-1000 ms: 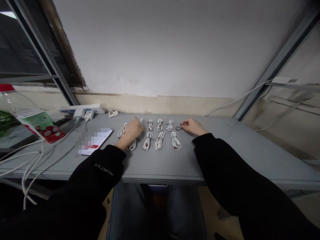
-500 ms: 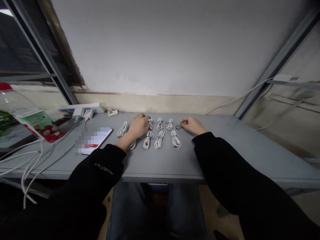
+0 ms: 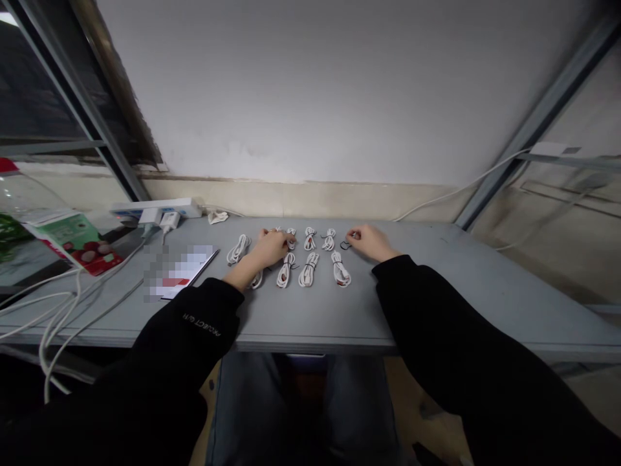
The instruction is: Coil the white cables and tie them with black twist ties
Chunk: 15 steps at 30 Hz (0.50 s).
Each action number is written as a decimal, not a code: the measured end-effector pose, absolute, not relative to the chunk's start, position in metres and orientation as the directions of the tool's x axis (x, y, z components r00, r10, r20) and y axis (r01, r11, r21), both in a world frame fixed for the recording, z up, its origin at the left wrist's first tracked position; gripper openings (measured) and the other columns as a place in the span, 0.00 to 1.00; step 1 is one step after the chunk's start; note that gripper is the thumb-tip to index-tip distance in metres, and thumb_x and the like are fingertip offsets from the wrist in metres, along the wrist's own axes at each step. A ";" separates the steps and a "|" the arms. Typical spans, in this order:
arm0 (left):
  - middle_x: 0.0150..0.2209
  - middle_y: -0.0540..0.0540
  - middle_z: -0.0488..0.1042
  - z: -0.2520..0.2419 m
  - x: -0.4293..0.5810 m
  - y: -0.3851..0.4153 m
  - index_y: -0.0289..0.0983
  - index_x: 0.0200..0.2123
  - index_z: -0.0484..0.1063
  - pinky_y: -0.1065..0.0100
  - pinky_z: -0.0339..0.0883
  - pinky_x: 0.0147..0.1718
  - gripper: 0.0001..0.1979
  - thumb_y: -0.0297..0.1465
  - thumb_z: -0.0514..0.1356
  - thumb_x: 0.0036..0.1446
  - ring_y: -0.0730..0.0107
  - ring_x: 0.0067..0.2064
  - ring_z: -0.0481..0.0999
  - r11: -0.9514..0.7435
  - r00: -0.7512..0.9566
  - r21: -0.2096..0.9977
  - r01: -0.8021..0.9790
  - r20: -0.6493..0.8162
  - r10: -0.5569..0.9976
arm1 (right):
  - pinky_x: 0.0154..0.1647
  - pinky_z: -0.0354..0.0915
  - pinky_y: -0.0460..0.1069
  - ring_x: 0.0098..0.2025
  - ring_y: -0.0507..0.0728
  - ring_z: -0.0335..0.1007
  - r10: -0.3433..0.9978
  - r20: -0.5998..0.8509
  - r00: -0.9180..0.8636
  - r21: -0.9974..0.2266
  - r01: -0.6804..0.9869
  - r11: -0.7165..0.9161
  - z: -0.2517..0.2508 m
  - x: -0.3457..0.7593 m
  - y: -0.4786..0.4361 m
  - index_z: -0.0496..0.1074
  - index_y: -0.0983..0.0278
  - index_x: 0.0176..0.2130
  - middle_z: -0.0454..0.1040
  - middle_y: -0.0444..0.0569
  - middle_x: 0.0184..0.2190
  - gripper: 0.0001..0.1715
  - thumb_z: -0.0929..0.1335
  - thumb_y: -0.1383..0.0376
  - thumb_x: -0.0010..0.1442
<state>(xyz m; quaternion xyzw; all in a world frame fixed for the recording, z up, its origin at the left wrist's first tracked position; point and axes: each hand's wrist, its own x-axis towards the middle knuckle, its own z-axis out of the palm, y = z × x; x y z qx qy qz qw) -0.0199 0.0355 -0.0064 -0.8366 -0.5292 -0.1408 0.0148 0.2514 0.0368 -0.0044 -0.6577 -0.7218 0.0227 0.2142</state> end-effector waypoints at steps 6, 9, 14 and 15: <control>0.40 0.42 0.80 -0.011 -0.022 0.038 0.42 0.43 0.77 0.51 0.58 0.51 0.18 0.23 0.54 0.53 0.55 0.45 0.75 -0.430 0.349 0.213 0.877 0.331 0.877 | 0.27 0.53 0.48 0.32 0.56 0.69 0.950 0.307 -0.060 -0.313 0.936 0.161 -0.001 0.247 0.032 0.78 0.61 0.36 0.78 0.50 0.32 0.11 0.66 0.62 0.59; 0.41 0.42 0.80 -0.007 -0.023 0.036 0.41 0.45 0.77 0.54 0.60 0.50 0.17 0.25 0.53 0.56 0.56 0.45 0.75 -0.421 0.312 0.261 0.869 0.372 0.874 | 0.29 0.53 0.48 0.34 0.56 0.70 0.951 0.307 -0.045 -0.320 0.936 0.148 0.001 0.244 0.029 0.78 0.61 0.37 0.78 0.50 0.33 0.12 0.65 0.61 0.60; 0.46 0.43 0.79 0.005 -0.024 0.030 0.40 0.50 0.74 0.59 0.63 0.50 0.18 0.27 0.52 0.60 0.59 0.47 0.73 -0.480 0.297 0.268 0.835 0.513 0.805 | 0.31 0.54 0.48 0.35 0.57 0.71 0.923 0.385 0.000 -0.355 0.923 0.148 0.002 0.238 0.026 0.77 0.61 0.38 0.77 0.49 0.33 0.15 0.63 0.58 0.62; 0.46 0.43 0.79 0.006 -0.024 0.028 0.39 0.51 0.74 0.59 0.63 0.50 0.18 0.26 0.52 0.60 0.60 0.47 0.72 -0.513 0.308 0.255 0.819 0.559 0.770 | 0.32 0.55 0.48 0.35 0.57 0.70 0.909 0.417 0.005 -0.381 0.909 0.170 0.002 0.237 0.025 0.77 0.61 0.39 0.77 0.49 0.32 0.17 0.63 0.56 0.63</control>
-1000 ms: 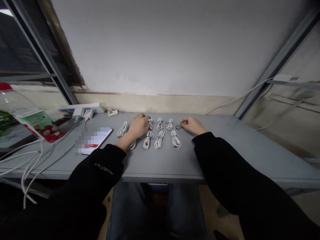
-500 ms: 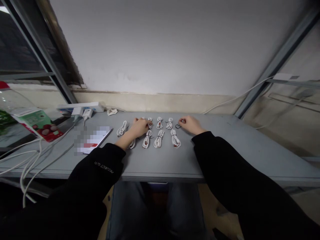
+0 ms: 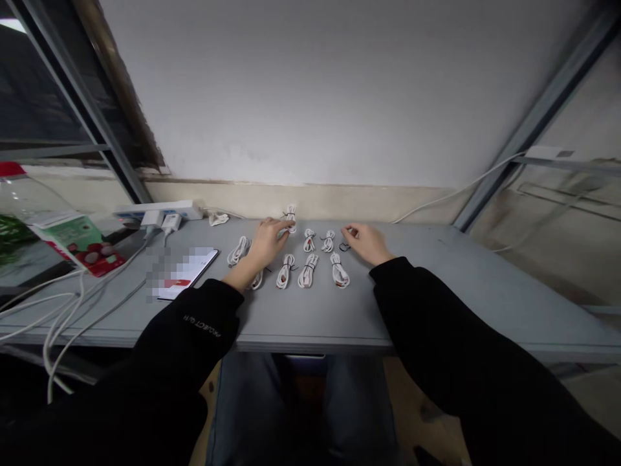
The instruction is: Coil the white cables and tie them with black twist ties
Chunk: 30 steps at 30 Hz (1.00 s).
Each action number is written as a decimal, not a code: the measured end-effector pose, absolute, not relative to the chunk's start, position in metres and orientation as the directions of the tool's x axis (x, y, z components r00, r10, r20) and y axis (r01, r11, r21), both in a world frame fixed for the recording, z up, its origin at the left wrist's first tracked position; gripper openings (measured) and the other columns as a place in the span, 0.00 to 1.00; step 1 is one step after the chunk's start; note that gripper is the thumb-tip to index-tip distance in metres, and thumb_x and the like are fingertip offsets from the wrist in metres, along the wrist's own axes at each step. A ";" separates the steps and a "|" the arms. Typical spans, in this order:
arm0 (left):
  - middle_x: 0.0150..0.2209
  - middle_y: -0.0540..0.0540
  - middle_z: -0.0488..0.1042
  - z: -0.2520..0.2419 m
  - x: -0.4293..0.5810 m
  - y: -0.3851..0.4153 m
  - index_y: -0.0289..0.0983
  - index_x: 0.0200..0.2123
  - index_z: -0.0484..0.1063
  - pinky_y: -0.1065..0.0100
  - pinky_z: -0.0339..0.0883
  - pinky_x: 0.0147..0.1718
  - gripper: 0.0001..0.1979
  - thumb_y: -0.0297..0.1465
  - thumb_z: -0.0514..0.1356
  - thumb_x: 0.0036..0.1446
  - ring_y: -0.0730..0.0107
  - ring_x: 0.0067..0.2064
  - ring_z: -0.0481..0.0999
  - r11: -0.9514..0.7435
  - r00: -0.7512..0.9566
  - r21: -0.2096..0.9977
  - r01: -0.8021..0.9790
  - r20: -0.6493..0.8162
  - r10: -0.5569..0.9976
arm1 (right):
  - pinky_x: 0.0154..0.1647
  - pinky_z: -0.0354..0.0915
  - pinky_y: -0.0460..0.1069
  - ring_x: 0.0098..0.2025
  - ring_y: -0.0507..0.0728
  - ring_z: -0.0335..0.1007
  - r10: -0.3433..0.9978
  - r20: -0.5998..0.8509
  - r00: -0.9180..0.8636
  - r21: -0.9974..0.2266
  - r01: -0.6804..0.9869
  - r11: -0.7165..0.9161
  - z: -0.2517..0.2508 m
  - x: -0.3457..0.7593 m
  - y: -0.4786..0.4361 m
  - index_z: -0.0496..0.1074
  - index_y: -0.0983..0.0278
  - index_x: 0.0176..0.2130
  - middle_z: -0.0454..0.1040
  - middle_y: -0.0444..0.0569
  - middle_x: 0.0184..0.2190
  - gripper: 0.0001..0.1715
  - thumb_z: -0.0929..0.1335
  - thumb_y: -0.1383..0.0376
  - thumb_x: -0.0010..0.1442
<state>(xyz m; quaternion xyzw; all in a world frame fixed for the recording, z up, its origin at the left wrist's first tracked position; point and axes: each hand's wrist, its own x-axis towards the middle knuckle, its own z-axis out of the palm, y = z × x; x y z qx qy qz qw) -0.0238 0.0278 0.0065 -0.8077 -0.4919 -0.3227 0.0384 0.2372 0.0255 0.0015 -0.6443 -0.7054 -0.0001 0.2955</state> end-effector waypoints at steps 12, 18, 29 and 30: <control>0.47 0.45 0.78 0.010 -0.010 0.005 0.41 0.51 0.74 0.60 0.65 0.47 0.17 0.27 0.50 0.64 0.64 0.44 0.71 -0.831 0.667 0.017 0.556 0.587 0.459 | 0.30 0.66 0.50 0.29 0.52 0.67 0.863 0.487 -0.134 -0.848 0.162 0.504 -0.011 0.209 0.018 0.52 0.56 0.62 0.71 0.48 0.41 0.45 0.70 0.47 0.52; 0.46 0.46 0.78 0.008 -0.008 0.004 0.41 0.50 0.75 0.60 0.65 0.48 0.18 0.24 0.52 0.60 0.64 0.46 0.73 -0.831 0.689 0.027 0.556 0.544 0.479 | 0.31 0.65 0.49 0.28 0.51 0.65 0.831 0.543 -0.124 -0.815 0.159 0.557 -0.015 0.206 0.019 0.62 0.59 0.44 0.71 0.43 0.32 0.26 0.71 0.49 0.52; 0.46 0.40 0.75 0.007 -0.004 -0.004 0.36 0.53 0.62 0.60 0.67 0.45 0.25 0.34 0.63 0.52 0.60 0.47 0.74 -0.754 0.529 0.312 0.578 0.560 0.637 | 0.28 0.62 0.48 0.27 0.52 0.65 0.781 0.616 -0.107 -0.693 0.399 0.601 -0.015 0.195 -0.001 0.65 0.59 0.44 0.74 0.45 0.32 0.18 0.69 0.54 0.56; 0.46 0.40 0.75 0.007 -0.003 -0.004 0.36 0.53 0.62 0.60 0.67 0.46 0.25 0.36 0.63 0.53 0.60 0.47 0.74 -0.752 0.526 0.326 0.573 0.558 0.642 | 0.28 0.63 0.49 0.27 0.53 0.65 0.768 0.629 -0.125 -0.667 0.421 0.615 -0.014 0.194 -0.005 0.65 0.58 0.44 0.74 0.45 0.32 0.18 0.69 0.55 0.56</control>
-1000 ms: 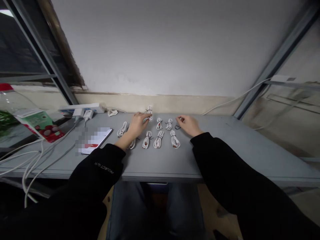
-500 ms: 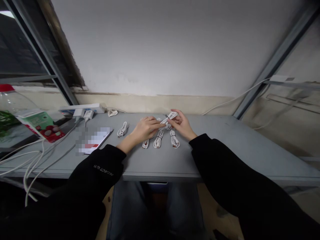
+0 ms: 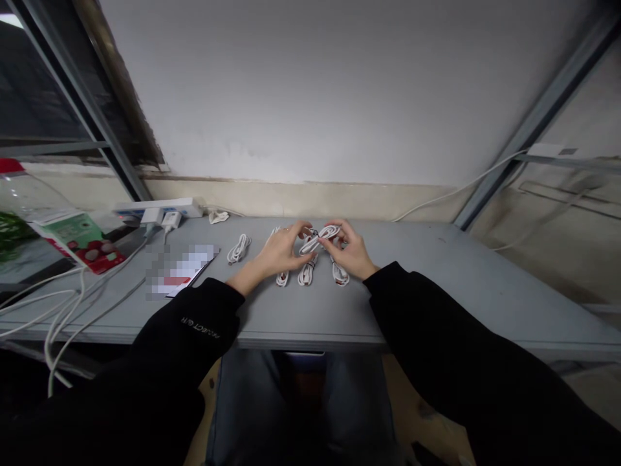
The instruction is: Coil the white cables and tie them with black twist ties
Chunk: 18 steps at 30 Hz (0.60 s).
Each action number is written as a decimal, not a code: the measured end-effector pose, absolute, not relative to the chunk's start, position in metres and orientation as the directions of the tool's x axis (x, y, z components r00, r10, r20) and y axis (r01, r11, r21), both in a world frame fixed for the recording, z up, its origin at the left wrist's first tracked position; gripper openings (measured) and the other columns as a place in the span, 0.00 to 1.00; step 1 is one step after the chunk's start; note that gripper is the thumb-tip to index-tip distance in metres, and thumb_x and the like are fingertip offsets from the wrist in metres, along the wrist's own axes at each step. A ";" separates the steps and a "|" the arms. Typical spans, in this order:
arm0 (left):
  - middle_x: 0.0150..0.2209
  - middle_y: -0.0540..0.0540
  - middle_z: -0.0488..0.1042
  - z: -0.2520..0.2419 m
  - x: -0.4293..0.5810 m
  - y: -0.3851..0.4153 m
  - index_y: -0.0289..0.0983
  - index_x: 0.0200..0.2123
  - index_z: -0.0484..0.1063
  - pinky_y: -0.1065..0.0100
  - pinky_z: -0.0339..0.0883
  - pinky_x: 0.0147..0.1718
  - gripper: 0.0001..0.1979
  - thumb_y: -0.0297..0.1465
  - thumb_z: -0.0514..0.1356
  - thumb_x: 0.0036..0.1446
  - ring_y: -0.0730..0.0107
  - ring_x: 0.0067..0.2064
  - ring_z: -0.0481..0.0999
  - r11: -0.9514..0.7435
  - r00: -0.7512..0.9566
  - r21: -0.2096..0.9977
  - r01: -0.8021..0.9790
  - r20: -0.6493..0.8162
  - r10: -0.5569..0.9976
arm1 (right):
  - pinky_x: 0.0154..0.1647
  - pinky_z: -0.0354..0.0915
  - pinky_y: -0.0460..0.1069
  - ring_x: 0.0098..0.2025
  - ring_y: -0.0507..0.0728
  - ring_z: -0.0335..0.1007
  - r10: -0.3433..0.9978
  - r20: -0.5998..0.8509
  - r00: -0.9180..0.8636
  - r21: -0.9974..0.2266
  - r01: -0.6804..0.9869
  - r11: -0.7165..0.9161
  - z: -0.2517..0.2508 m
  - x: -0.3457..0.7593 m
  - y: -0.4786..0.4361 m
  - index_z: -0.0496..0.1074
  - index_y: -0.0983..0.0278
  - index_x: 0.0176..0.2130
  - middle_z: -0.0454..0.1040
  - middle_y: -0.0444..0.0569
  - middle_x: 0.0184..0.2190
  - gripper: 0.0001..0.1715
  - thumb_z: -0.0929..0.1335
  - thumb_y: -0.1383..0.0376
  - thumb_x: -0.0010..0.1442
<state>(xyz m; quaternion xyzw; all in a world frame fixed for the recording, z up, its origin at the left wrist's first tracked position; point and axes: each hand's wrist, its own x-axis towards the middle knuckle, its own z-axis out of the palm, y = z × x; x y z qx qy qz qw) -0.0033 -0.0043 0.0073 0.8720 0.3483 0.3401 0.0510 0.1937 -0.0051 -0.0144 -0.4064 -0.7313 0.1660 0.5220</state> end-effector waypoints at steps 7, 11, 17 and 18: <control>0.34 0.47 0.76 0.000 0.001 0.000 0.37 0.45 0.68 0.65 0.66 0.37 0.13 0.36 0.57 0.59 0.68 0.35 0.74 -0.744 0.521 0.421 0.519 0.534 0.666 | 0.35 0.67 0.52 0.29 0.54 0.66 0.662 0.718 -0.215 -0.471 0.549 0.690 -0.013 0.190 -0.014 0.67 0.57 0.49 0.72 0.45 0.33 0.18 0.67 0.58 0.60; 0.31 0.48 0.73 -0.003 0.002 0.003 0.38 0.36 0.67 0.67 0.63 0.34 0.07 0.36 0.57 0.58 0.70 0.32 0.71 -0.721 0.492 0.439 0.536 0.532 0.689 | 0.35 0.69 0.54 0.32 0.54 0.66 0.553 0.824 -0.125 -0.400 0.563 0.723 -0.013 0.191 -0.010 0.67 0.58 0.49 0.69 0.49 0.40 0.20 0.70 0.58 0.57; 0.30 0.50 0.72 -0.001 0.005 0.001 0.38 0.35 0.64 0.69 0.60 0.31 0.07 0.35 0.58 0.58 0.72 0.30 0.68 -0.707 0.470 0.510 0.491 0.528 0.707 | 0.34 0.69 0.53 0.34 0.55 0.66 0.482 0.866 -0.136 -0.319 0.591 0.740 -0.010 0.192 -0.012 0.69 0.59 0.37 0.65 0.49 0.38 0.09 0.70 0.59 0.57; 0.30 0.50 0.71 -0.001 0.005 0.000 0.38 0.34 0.63 0.69 0.60 0.31 0.07 0.34 0.58 0.57 0.73 0.30 0.67 -0.706 0.466 0.525 0.475 0.530 0.708 | 0.34 0.69 0.53 0.34 0.55 0.67 0.473 0.866 -0.160 -0.301 0.589 0.750 -0.010 0.191 -0.012 0.69 0.59 0.36 0.65 0.49 0.37 0.07 0.70 0.59 0.59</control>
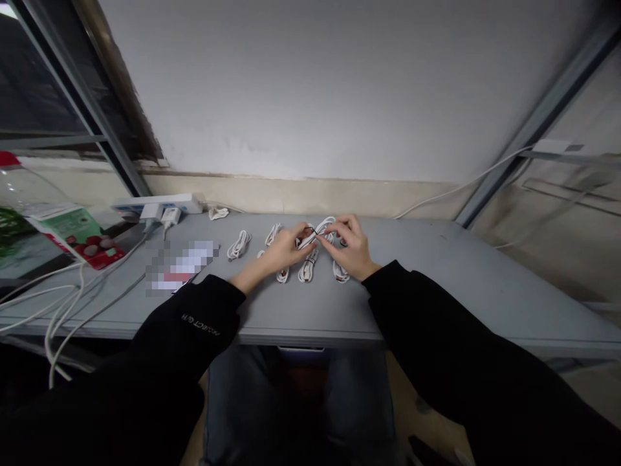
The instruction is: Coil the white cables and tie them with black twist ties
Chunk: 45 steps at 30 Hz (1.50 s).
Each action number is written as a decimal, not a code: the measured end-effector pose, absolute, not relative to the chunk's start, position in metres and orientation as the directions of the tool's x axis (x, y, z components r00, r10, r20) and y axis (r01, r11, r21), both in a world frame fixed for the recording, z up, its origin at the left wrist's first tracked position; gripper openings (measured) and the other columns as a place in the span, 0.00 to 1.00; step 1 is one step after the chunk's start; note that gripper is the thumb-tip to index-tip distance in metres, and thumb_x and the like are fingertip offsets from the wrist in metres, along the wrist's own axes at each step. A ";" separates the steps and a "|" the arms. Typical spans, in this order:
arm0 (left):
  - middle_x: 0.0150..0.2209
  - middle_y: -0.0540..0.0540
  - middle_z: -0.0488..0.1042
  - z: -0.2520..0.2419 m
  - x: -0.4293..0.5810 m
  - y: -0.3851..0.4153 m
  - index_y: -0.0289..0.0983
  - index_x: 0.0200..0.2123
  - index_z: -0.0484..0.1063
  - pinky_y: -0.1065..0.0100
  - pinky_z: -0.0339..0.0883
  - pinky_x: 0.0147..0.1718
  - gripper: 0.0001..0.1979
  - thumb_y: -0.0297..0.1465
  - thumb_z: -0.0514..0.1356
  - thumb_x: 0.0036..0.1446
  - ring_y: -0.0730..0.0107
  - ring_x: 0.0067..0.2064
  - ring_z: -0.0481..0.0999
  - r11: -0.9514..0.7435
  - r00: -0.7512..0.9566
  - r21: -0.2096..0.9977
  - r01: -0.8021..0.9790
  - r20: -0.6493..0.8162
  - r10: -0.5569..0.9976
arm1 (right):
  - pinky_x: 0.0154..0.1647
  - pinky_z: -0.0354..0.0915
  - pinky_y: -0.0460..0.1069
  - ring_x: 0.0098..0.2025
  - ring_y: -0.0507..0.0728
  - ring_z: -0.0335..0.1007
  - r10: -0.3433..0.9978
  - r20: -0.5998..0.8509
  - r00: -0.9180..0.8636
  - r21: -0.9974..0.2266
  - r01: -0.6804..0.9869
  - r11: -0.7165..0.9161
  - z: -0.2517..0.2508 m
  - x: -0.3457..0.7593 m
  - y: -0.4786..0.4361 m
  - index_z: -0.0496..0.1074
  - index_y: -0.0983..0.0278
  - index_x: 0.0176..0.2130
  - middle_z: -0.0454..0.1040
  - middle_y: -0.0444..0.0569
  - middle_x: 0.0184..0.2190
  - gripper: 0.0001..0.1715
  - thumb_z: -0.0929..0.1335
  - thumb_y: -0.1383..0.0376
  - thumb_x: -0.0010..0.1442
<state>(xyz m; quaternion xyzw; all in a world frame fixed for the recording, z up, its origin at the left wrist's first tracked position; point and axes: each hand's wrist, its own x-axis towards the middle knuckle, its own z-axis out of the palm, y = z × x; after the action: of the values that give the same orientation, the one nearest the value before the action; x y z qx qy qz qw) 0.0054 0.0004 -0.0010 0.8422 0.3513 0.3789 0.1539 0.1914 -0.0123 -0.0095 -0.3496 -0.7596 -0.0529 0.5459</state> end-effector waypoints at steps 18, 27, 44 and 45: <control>0.28 0.51 0.70 0.000 0.008 0.001 0.35 0.33 0.70 0.70 0.56 0.30 0.06 0.32 0.59 0.56 0.74 0.29 0.65 -0.686 0.477 0.650 0.328 0.513 0.714 | 0.27 0.62 0.47 0.24 0.50 0.62 0.335 0.887 -0.318 -0.146 0.496 0.856 -0.016 0.191 -0.004 0.71 0.62 0.37 0.71 0.44 0.28 0.03 0.66 0.67 0.62; 0.32 0.49 0.74 0.002 0.006 -0.001 0.35 0.39 0.73 0.69 0.59 0.32 0.12 0.34 0.53 0.62 0.72 0.31 0.67 -0.692 0.540 0.592 0.413 0.453 0.710 | 0.27 0.60 0.47 0.23 0.49 0.59 0.386 0.874 -0.296 -0.214 0.479 0.851 -0.014 0.189 -0.007 0.69 0.62 0.34 0.68 0.43 0.26 0.02 0.66 0.68 0.60; 0.40 0.42 0.77 0.002 0.004 -0.002 0.36 0.44 0.73 0.60 0.65 0.43 0.15 0.35 0.49 0.65 0.62 0.42 0.73 -0.722 0.534 0.465 0.512 0.487 0.691 | 0.28 0.64 0.48 0.24 0.50 0.62 0.417 0.850 -0.321 -0.250 0.450 0.857 -0.016 0.194 -0.004 0.71 0.59 0.48 0.75 0.45 0.32 0.12 0.65 0.66 0.64; 0.42 0.41 0.77 0.002 0.004 -0.002 0.37 0.45 0.72 0.59 0.65 0.45 0.15 0.35 0.49 0.65 0.61 0.44 0.73 -0.727 0.532 0.463 0.507 0.495 0.686 | 0.29 0.64 0.48 0.24 0.50 0.62 0.417 0.847 -0.330 -0.246 0.452 0.857 -0.017 0.195 -0.004 0.72 0.59 0.47 0.75 0.46 0.34 0.12 0.65 0.66 0.64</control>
<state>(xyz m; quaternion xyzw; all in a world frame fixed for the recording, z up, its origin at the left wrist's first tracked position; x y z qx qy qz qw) 0.0035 -0.0019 0.0019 0.8653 0.3448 0.3389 0.1324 0.1949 -0.0037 -0.0165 -0.2665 -0.8154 -0.0170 0.5137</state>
